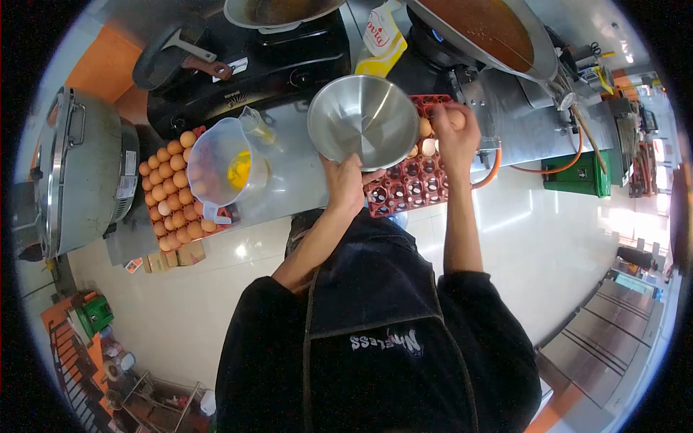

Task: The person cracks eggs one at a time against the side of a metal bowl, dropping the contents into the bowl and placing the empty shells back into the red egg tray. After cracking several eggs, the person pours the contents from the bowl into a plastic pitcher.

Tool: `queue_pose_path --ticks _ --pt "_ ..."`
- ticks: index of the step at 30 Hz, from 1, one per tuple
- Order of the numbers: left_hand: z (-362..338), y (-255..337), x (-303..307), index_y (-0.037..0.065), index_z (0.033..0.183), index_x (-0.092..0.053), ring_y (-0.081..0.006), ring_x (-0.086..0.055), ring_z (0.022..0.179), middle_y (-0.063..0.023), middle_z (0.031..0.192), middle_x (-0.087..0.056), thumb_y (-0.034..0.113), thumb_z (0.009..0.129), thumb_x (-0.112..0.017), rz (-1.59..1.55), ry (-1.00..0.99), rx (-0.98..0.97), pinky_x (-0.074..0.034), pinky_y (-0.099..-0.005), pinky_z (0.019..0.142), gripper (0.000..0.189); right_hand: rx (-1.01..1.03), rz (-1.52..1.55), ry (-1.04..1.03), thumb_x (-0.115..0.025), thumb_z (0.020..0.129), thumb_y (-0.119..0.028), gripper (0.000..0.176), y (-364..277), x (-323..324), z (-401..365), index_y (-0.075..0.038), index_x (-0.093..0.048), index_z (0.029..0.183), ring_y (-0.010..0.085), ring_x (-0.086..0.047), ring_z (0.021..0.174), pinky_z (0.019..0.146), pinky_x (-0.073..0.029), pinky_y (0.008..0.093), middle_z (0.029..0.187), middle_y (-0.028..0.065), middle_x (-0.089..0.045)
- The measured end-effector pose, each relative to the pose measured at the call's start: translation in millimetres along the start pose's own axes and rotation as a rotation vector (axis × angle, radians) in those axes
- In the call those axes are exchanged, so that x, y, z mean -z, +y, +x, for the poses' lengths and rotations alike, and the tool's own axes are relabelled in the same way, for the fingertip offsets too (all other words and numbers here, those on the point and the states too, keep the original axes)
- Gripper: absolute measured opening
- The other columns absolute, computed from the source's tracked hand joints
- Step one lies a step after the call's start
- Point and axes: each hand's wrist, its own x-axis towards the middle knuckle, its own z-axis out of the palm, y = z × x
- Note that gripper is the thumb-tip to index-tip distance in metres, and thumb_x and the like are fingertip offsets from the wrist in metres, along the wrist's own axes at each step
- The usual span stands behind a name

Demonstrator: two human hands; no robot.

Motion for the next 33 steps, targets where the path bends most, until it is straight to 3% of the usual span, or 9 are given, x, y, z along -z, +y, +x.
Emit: queue_pose_path --ticks 1,2,3,5,6,8,11,20,33 --pt "0.3 -4.0 -0.1 0.016 0.139 -0.024 -0.0283 -0.065 0.102 -0.0150 0.130 -0.049 -0.003 0.084 -0.048 0.017 -0.016 0.003 -0.066 -0.0382 0.067 0.062 0.080 -0.064 -0.160 -0.078 0.082 -0.016 0.029 -10.0 0.1 -1.0 0.001 -0.064 0.102 0.0148 -0.063 0.081 0.074 -0.053 0.0307 0.089 0.0097 -0.067" --pt "0.2 -8.0 -0.6 0.016 0.139 -0.024 -0.0290 -0.065 0.102 -0.0155 0.131 -0.048 -0.003 0.084 -0.048 0.035 -0.035 0.005 -0.066 -0.0391 0.068 0.063 0.135 -0.154 -0.360 -0.076 0.085 -0.018 0.034 -15.2 -1.0 -0.3 0.003 -0.063 0.108 0.0173 -0.066 0.088 0.080 -0.053 0.0297 0.101 0.0123 -0.070" --pt "-0.6 -11.2 -1.2 0.016 0.139 -0.024 -0.0290 -0.065 0.102 -0.0155 0.131 -0.048 -0.003 0.084 -0.048 0.037 -0.037 0.007 -0.066 -0.0391 0.068 0.063 0.133 -0.155 -0.356 -0.076 0.085 -0.018 0.034 -14.4 -7.4 -0.3 0.003 -0.063 0.108 0.0173 -0.066 0.088 0.080 -0.053 0.0297 0.101 0.0123 -0.070" --pt "-3.2 -17.4 -2.3 0.017 0.142 -0.020 -0.0288 -0.064 0.101 -0.0150 0.130 -0.046 -0.004 0.084 -0.047 0.069 -0.105 -0.023 -0.067 -0.0409 0.068 0.067 0.490 -0.301 -0.717 -0.074 0.087 -0.022 0.038 -9.1 -24.7 -0.3 0.003 -0.059 0.112 0.0264 -0.068 0.090 0.079 -0.054 0.0354 0.104 0.0198 -0.068" --pt "-2.9 -20.0 -2.5 0.017 0.142 -0.020 -0.0288 -0.064 0.101 -0.0150 0.130 -0.046 -0.004 0.084 -0.047 0.069 -0.109 -0.022 -0.067 -0.0409 0.068 0.067 0.490 -0.304 -0.714 -0.074 0.087 -0.022 0.038 -2.0 -33.4 -1.5 0.003 -0.059 0.112 0.0264 -0.068 0.090 0.079 -0.054 0.0354 0.104 0.0198 -0.068" --pt "-1.8 -23.9 -1.2 0.017 0.151 -0.005 -0.0343 -0.056 0.115 -0.0194 0.141 -0.032 -0.006 0.087 -0.041 0.099 -0.163 -0.023 -0.068 -0.0429 0.067 0.077 0.571 -0.482 -0.868 -0.070 0.089 -0.026 0.037 12.6 -48.6 -5.3 0.003 -0.055 0.109 0.0374 -0.066 0.094 0.077 -0.054 0.0434 0.102 0.0243 -0.064" --pt "-2.6 -27.7 -2.2 0.016 0.152 -0.002 -0.0355 -0.054 0.119 -0.0209 0.141 -0.031 -0.006 0.087 -0.040 0.122 -0.134 0.002 -0.068 -0.0446 0.068 0.079 0.736 -0.585 -0.892 -0.066 0.092 -0.026 0.034 8.4 -55.1 -8.0 0.001 -0.051 0.104 0.0426 -0.064 0.091 0.073 -0.053 0.0491 0.095 0.0243 -0.063" --pt "10.8 -45.6 6.0 0.013 0.152 -0.006 -0.0334 -0.049 0.125 -0.0193 0.143 -0.031 -0.005 0.086 -0.044 0.192 -0.147 -0.107 -0.066 -0.0443 0.074 0.078 0.661 -0.529 -0.789 -0.060 0.096 -0.038 0.039 25.3 -65.6 -9.6 0.000 -0.052 0.095 0.0422 -0.068 0.069 0.059 -0.056 0.0495 0.074 0.0220 -0.066" --pt "4.2 -34.6 -1.7 0.016 0.152 -0.001 -0.0376 -0.047 0.127 -0.0193 0.146 -0.027 -0.006 0.088 -0.042 0.110 -0.184 -0.020 -0.067 -0.0452 0.071 0.078 0.737 -0.585 -0.679 -0.057 0.097 -0.045 0.041 -7.1 -50.7 5.4 -0.004 -0.055 0.102 0.0394 -0.067 0.066 0.055 -0.054 0.0498 0.071 0.0171 -0.066"
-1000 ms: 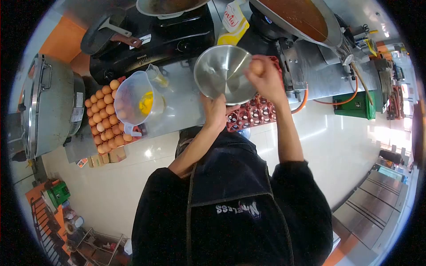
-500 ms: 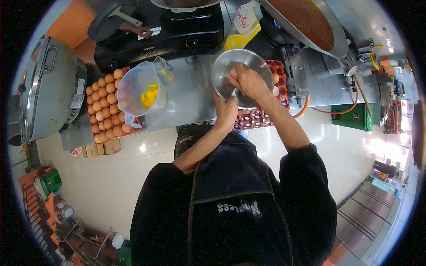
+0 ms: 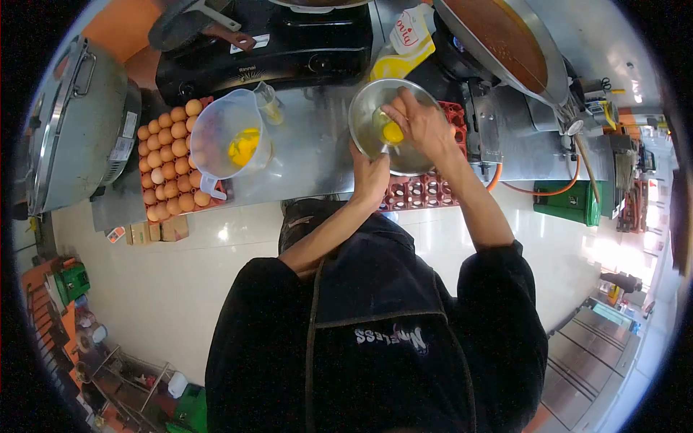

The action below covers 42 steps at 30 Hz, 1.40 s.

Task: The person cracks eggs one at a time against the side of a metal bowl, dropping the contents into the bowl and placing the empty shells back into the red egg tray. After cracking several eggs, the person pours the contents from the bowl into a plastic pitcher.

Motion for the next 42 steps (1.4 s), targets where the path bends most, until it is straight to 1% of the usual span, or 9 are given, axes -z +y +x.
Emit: queue_pose_path --ticks 9,16,18,22,26,29,32,35,42 --pt "-4.4 7.6 -0.1 0.013 0.152 0.000 -0.0386 -0.052 0.123 -0.0215 0.146 -0.027 -0.006 0.087 -0.042 -0.014 -0.009 -0.005 -0.067 -0.0440 0.068 0.080 -0.069 0.099 0.171 -0.062 0.096 -0.038 0.037 -38.1 99.1 23.0 -0.005 -0.054 0.109 0.0446 -0.065 0.079 0.063 -0.051 0.0518 0.082 0.0214 -0.067" --pt "-9.2 9.9 5.8 0.012 0.151 -0.004 -0.0383 -0.057 0.118 -0.0215 0.142 -0.034 -0.007 0.087 -0.043 -0.019 -0.005 -0.043 -0.068 -0.0424 0.066 0.078 -0.058 0.137 -0.074 -0.066 0.094 -0.040 0.039 -2.7 40.6 -5.9 -0.003 -0.059 0.105 0.0425 -0.067 0.082 0.067 -0.054 0.0471 0.085 0.0233 -0.068" --pt "-7.4 8.4 8.5 0.012 0.151 -0.005 -0.0380 -0.058 0.117 -0.0215 0.141 -0.035 -0.008 0.087 -0.043 0.000 0.009 -0.060 -0.068 -0.0426 0.065 0.077 -0.360 0.460 0.207 -0.066 0.094 -0.037 0.037 -9.0 47.0 -10.4 -0.002 -0.061 0.106 0.0359 -0.071 0.081 0.069 -0.055 0.0418 0.086 0.0220 -0.069" --pt "-9.9 7.3 10.5 0.012 0.150 -0.007 -0.0366 -0.060 0.113 -0.0218 0.141 -0.036 -0.008 0.087 -0.043 -0.013 0.008 -0.051 -0.068 -0.0426 0.064 0.075 -0.260 0.307 0.021 -0.066 0.095 -0.033 0.035 6.3 34.1 -20.6 -0.002 -0.062 0.111 0.0290 -0.072 0.083 0.073 -0.055 0.0379 0.088 0.0197 -0.071" --pt "-13.1 11.1 14.2 0.011 0.150 -0.007 -0.0358 -0.060 0.113 -0.0215 0.140 -0.038 -0.007 0.087 -0.044 0.020 0.023 -0.084 -0.068 -0.0420 0.064 0.075 -0.424 0.582 0.386 -0.064 0.097 -0.027 0.032 27.1 39.0 -21.7 -0.002 -0.062 0.116 0.0198 -0.067 0.075 0.071 -0.053 0.0341 0.087 0.0127 -0.071" --pt "0.1 -1.6 35.3 0.009 0.149 -0.008 -0.0361 -0.063 0.108 -0.0226 0.138 -0.040 -0.006 0.087 -0.045 0.184 0.019 -0.161 -0.068 -0.0412 0.062 0.073 -0.558 0.728 0.377 -0.064 0.097 -0.026 0.035 39.9 54.3 -35.2 -0.001 -0.061 0.121 0.0167 -0.064 0.075 0.070 -0.052 0.0323 0.086 0.0100 -0.070" --pt "-17.8 27.2 28.4 0.010 0.145 -0.020 -0.0321 -0.069 0.094 -0.0207 0.126 -0.050 -0.007 0.084 -0.047 0.066 0.086 -0.097 -0.067 -0.0356 0.055 0.069 -0.596 0.572 0.263 -0.067 0.095 -0.025 0.040 77.4 20.0 -67.6 -0.001 -0.059 0.126 0.0232 -0.064 0.084 0.074 -0.052 0.0355 0.087 0.0136 -0.068" --pt "-22.5 42.7 37.8 0.009 0.145 -0.019 -0.0325 -0.071 0.087 -0.0213 0.123 -0.053 -0.007 0.083 -0.045 0.132 0.098 -0.131 -0.066 -0.0341 0.053 0.069 -0.413 0.055 0.181 -0.071 0.089 -0.028 0.053 97.2 -16.9 -94.6 -0.001 -0.055 0.132 0.0460 -0.054 0.105 0.087 -0.049 0.0483 0.112 0.0307 -0.055" --pt "-37.7 68.8 43.5 0.006 0.144 -0.019 -0.0327 -0.071 0.090 -0.0225 0.123 -0.053 -0.007 0.080 -0.044 0.129 0.138 -0.117 -0.066 -0.0342 0.053 0.070 -0.428 -0.219 0.062 -0.071 0.090 -0.029 0.045 67.0 -2.5 -71.2 -0.007 -0.061 0.128 0.0419 -0.053 0.107 0.094 -0.044 0.0497 0.117 0.0256 -0.057"
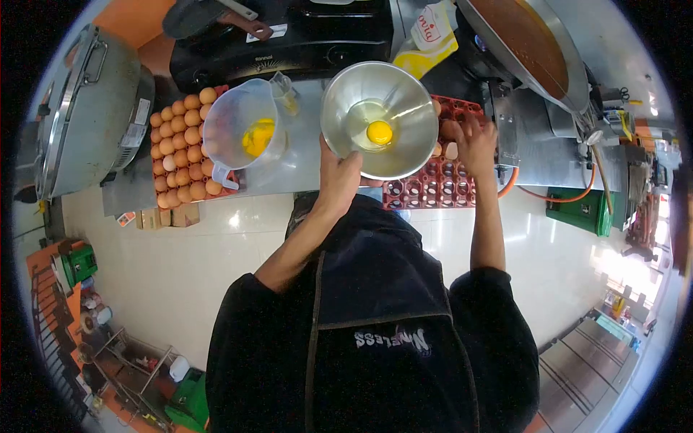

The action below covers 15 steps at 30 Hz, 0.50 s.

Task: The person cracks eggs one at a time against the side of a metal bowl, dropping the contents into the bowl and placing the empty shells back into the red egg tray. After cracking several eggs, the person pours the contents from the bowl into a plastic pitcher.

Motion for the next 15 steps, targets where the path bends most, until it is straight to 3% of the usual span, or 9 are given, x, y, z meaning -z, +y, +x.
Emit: queue_pose_path --ticks 1,2,4,6,7,9,12,15 --pt "-2.4 2.5 -0.7 0.006 0.144 -0.019 -0.0327 -0.071 0.089 -0.0222 0.123 -0.053 -0.007 0.081 -0.044 0.006 0.010 0.011 -0.066 -0.0344 0.053 0.069 0.148 0.083 0.105 -0.074 0.087 -0.029 0.045 -4.7 5.8 8.2 -0.010 -0.063 0.126 0.0427 -0.052 0.111 0.097 -0.042 0.0493 0.123 0.0239 -0.055" --pt "-5.0 3.5 -0.9 0.006 0.143 -0.019 -0.0327 -0.071 0.089 -0.0220 0.122 -0.053 -0.007 0.081 -0.044 0.015 0.017 0.028 -0.066 -0.0347 0.054 0.069 0.150 0.087 0.098 -0.074 0.087 -0.029 0.045 -20.1 19.6 16.6 -0.010 -0.063 0.126 0.0427 -0.052 0.111 0.097 -0.042 0.0493 0.123 0.0239 -0.055" --pt "-7.2 3.7 -1.2 0.006 0.143 -0.020 -0.0327 -0.071 0.089 -0.0219 0.122 -0.053 -0.007 0.082 -0.044 0.020 0.014 0.039 -0.066 -0.0350 0.054 0.068 0.377 0.155 0.156 -0.079 0.081 -0.028 0.054 -68.3 49.1 32.5 -0.012 -0.061 0.129 0.0426 -0.046 0.122 0.103 -0.039 0.0487 0.133 0.0226 -0.050" --pt "-7.9 0.9 -2.7 0.006 0.143 -0.020 -0.0327 -0.070 0.089 -0.0219 0.123 -0.052 -0.006 0.083 -0.044 0.019 0.007 0.046 -0.067 -0.0352 0.054 0.066 0.492 0.120 0.105 -0.083 0.075 -0.027 0.076 -94.9 53.1 45.7 -0.019 -0.050 0.143 0.0436 -0.035 0.136 0.110 -0.033 0.0538 0.145 0.0219 -0.039" --pt "-7.7 -2.2 -2.7 0.007 0.143 -0.020 -0.0329 -0.070 0.090 -0.0218 0.124 -0.052 -0.006 0.083 -0.044 0.005 -0.003 0.035 -0.066 -0.0353 0.054 0.066 0.494 0.117 0.103 -0.083 0.075 -0.027 0.076 -107.7 53.5 48.5 -0.019 -0.050 0.143 0.0436 -0.035 0.136 0.110 -0.033 0.0538 0.145 0.0219 -0.039" --pt "-8.2 -2.9 -3.2 0.007 0.143 -0.020 -0.0331 -0.070 0.090 -0.0217 0.126 -0.051 -0.006 0.084 -0.043 -0.014 -0.006 0.019 -0.066 -0.0354 0.054 0.065 0.509 -0.024 0.022 -0.085 0.071 -0.028 0.098 -128.6 52.0 52.8 -0.028 -0.031 0.153 0.0448 -0.023 0.144 0.112 -0.026 0.0623 0.154 0.0199 -0.027" --pt "-12.6 -0.7 -4.8 0.008 0.145 -0.019 -0.0336 -0.070 0.093 -0.0219 0.128 -0.050 -0.007 0.085 -0.042 0.005 -0.016 0.054 -0.067 -0.0354 0.055 0.066 0.521 -0.011 -0.030 -0.087 0.067 -0.030 0.112 -140.2 45.9 54.4 -0.033 -0.020 0.156 0.0456 -0.017 0.146 0.113 -0.022 0.0683 0.158 0.0185 -0.020" --pt "-15.3 -1.8 -5.3 0.008 0.146 -0.018 -0.0342 -0.070 0.094 -0.0227 0.128 -0.051 -0.007 0.085 -0.043 -0.013 -0.027 0.018 -0.067 -0.0353 0.056 0.067 0.534 -0.037 -0.031 -0.090 0.063 -0.031 0.117 -144.3 43.7 52.8 -0.033 -0.020 0.156 0.0451 -0.017 0.147 0.113 -0.021 0.0685 0.159 0.0178 -0.018"
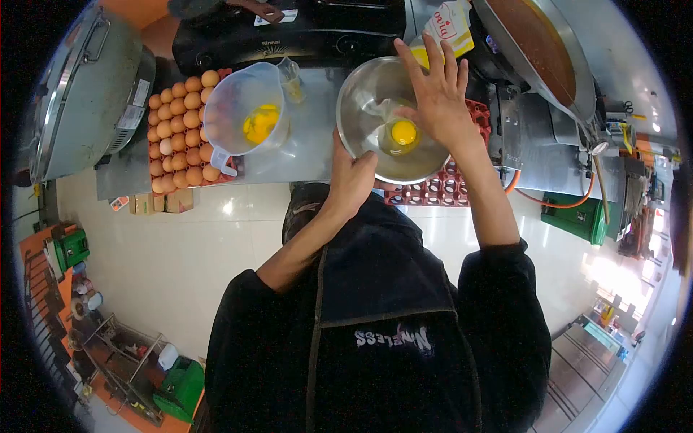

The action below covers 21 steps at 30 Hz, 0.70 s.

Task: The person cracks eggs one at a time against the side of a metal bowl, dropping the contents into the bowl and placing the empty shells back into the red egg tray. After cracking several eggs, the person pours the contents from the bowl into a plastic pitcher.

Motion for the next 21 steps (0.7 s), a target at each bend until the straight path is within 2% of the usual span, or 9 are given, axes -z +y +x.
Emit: queue_pose_path --ticks 1,3,6,9,13,19,21 --pt "-0.7 0.7 0.0 0.008 0.146 -0.017 -0.0344 -0.070 0.095 -0.0231 0.128 -0.051 -0.007 0.086 -0.043 0.010 -0.012 -0.001 -0.067 -0.0353 0.056 0.068 0.002 0.001 -0.004 -0.090 0.063 -0.031 0.117 -1.3 -1.7 -0.4 -0.033 -0.020 0.156 0.0451 -0.017 0.147 0.113 -0.021 0.0685 0.159 0.0178 -0.018" --pt "-1.9 2.1 -0.4 0.008 0.147 -0.016 -0.0347 -0.069 0.096 -0.0236 0.129 -0.051 -0.007 0.086 -0.043 0.020 -0.026 -0.001 -0.067 -0.0353 0.056 0.068 0.010 -0.007 0.037 -0.091 0.058 -0.034 0.120 -3.3 -4.7 -1.1 -0.035 -0.021 0.156 0.0466 -0.020 0.145 0.108 -0.028 0.0721 0.160 0.0161 -0.019" --pt "-2.6 2.1 -0.5 0.008 0.147 -0.016 -0.0347 -0.069 0.097 -0.0238 0.129 -0.050 -0.006 0.087 -0.044 0.041 -0.027 0.005 -0.067 -0.0353 0.055 0.067 0.027 -0.033 0.050 -0.091 0.056 -0.036 0.123 -7.6 -5.4 -1.7 -0.035 -0.020 0.156 0.0467 -0.022 0.144 0.107 -0.029 0.0718 0.160 0.0160 -0.018" --pt "-1.7 1.5 0.6 0.007 0.147 -0.015 -0.0346 -0.069 0.096 -0.0243 0.130 -0.049 -0.006 0.087 -0.043 0.048 -0.052 -0.006 -0.066 -0.0353 0.055 0.068 0.027 -0.007 0.028 -0.091 0.056 -0.034 0.124 -11.9 -3.7 -1.0 -0.035 -0.019 0.156 0.0462 -0.015 0.147 0.110 -0.024 0.0724 0.162 0.0162 -0.014" --pt "-6.0 8.5 -3.4 0.005 0.147 -0.013 -0.0365 -0.068 0.095 -0.0262 0.129 -0.045 -0.010 0.085 -0.042 0.042 -0.056 -0.036 -0.066 -0.0368 0.054 0.070 0.028 -0.025 0.029 -0.091 0.055 -0.035 0.124 -17.0 -1.9 -0.9 -0.035 -0.019 0.156 0.0461 -0.016 0.146 0.109 -0.026 0.0717 0.162 0.0162 -0.014" --pt "-7.5 5.5 -1.8 0.004 0.146 -0.016 -0.0341 -0.067 0.096 -0.0248 0.127 -0.048 -0.010 0.084 -0.043 0.033 -0.057 -0.053 -0.066 -0.0350 0.054 0.069 0.046 -0.019 0.072 -0.091 0.059 -0.034 0.118 -19.3 10.2 -2.0 -0.034 -0.023 0.156 0.0452 -0.019 0.145 0.110 -0.025 0.0703 0.160 0.0175 -0.019" --pt "-10.2 5.6 0.9 0.004 0.147 -0.016 -0.0337 -0.067 0.096 -0.0244 0.126 -0.049 -0.010 0.084 -0.043 0.019 -0.046 -0.043 -0.065 -0.0346 0.054 0.070 -0.011 -0.006 0.174 -0.089 0.065 -0.035 0.111 -11.7 23.6 -3.5 -0.025 -0.026 0.156 0.0451 -0.020 0.145 0.113 -0.024 0.0649 0.158 0.0196 -0.022"
